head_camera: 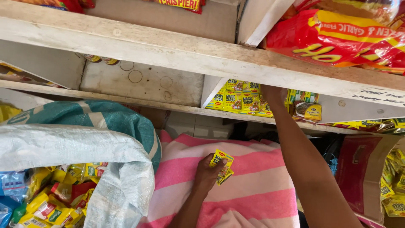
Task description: The person picks up packets of seasoning and places them onto a shelf in a store, arranging them into rows by hand.
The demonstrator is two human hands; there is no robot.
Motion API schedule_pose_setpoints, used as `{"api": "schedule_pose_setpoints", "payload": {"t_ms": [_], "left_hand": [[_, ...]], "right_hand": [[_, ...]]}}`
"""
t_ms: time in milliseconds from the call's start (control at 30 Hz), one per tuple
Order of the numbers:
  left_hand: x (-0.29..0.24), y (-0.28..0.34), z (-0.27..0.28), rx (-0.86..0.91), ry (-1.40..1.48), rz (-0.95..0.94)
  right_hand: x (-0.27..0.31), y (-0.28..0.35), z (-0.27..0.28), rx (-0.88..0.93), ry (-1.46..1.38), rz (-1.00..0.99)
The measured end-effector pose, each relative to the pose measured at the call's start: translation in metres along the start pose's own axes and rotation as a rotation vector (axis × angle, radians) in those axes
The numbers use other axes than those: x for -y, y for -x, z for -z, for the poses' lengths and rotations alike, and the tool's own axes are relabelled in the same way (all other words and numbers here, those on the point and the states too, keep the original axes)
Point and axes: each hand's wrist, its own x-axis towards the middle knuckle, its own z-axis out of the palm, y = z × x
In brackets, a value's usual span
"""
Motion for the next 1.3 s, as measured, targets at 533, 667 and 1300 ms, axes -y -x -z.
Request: {"api": "schedule_pose_setpoints", "payload": {"t_ms": [533,667,1300], "left_hand": [[0.001,0.001,0.000,0.027,-0.024,-0.030],[-0.008,0.005,-0.003,0.021,-0.046,-0.025],[-0.009,0.007,-0.005,0.004,-0.143,-0.043]], "right_hand": [[-0.015,0.051,0.051,-0.075,-0.451,0.130],[-0.012,0.050,0.047,-0.067,-0.503,0.062],[0.047,0.093,0.096,0.051,-0.390,0.423]]}}
